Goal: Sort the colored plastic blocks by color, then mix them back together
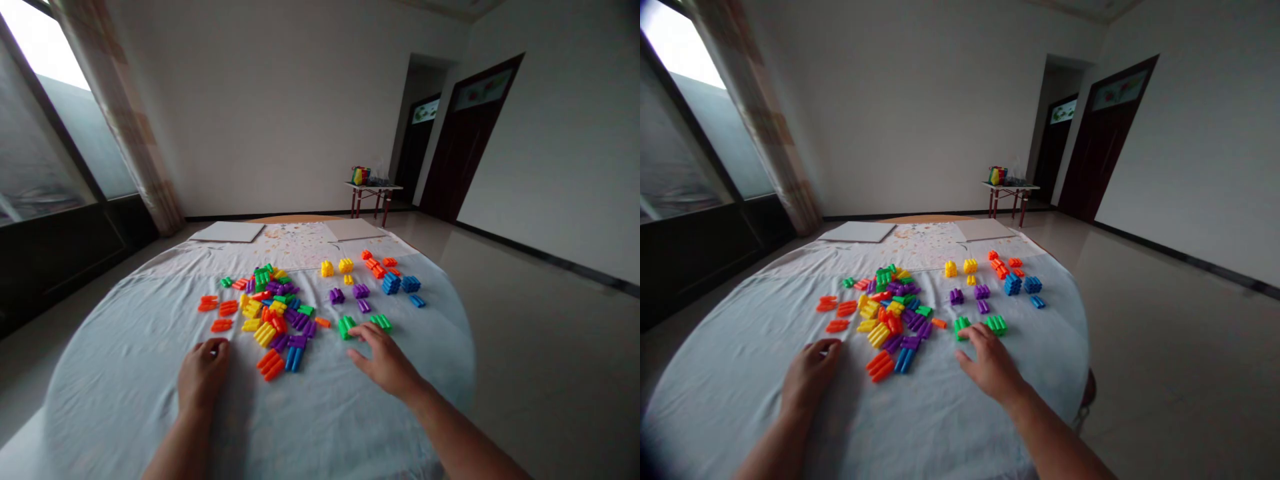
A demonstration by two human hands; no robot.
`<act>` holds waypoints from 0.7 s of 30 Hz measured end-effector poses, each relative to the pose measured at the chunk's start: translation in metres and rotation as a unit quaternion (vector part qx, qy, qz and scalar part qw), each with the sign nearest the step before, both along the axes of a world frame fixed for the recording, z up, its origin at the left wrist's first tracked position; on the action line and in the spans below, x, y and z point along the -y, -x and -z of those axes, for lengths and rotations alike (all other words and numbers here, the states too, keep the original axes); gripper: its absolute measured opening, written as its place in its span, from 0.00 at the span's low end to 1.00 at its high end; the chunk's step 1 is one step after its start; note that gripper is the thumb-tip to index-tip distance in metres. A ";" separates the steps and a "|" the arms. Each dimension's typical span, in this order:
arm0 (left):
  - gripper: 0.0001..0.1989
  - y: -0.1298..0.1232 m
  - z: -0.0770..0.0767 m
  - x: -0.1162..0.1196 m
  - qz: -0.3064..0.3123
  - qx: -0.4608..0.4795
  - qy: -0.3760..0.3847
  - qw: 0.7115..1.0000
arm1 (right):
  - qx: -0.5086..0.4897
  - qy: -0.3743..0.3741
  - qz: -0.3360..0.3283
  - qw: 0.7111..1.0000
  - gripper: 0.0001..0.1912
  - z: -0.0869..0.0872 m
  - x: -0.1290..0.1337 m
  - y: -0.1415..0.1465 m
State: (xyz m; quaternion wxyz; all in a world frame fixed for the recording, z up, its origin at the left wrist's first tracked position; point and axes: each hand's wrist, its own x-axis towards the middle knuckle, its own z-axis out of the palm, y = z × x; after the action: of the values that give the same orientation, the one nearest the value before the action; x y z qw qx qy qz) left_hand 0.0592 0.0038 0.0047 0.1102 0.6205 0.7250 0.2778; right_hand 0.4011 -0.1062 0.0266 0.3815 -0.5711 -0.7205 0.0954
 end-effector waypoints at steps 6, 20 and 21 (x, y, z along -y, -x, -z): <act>0.19 -0.001 0.001 0.006 0.006 0.003 -0.014 1.000 | 0.044 0.002 -0.133 0.990 0.22 0.006 -0.046 0.074; 0.20 0.007 0.003 -0.003 0.025 0.024 -0.001 0.999 | 0.089 0.051 -0.103 0.989 0.17 0.024 -0.050 0.083; 0.20 0.008 0.003 -0.004 0.025 0.025 0.000 0.999 | 0.086 0.053 -0.102 0.990 0.17 0.025 -0.051 0.083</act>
State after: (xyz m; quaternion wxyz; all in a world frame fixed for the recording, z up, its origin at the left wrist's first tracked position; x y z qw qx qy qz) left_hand 0.0517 0.0076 0.0020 0.1350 0.6316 0.7060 0.2906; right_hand 0.3184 -0.0555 0.0012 0.2755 -0.5198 -0.7993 0.1227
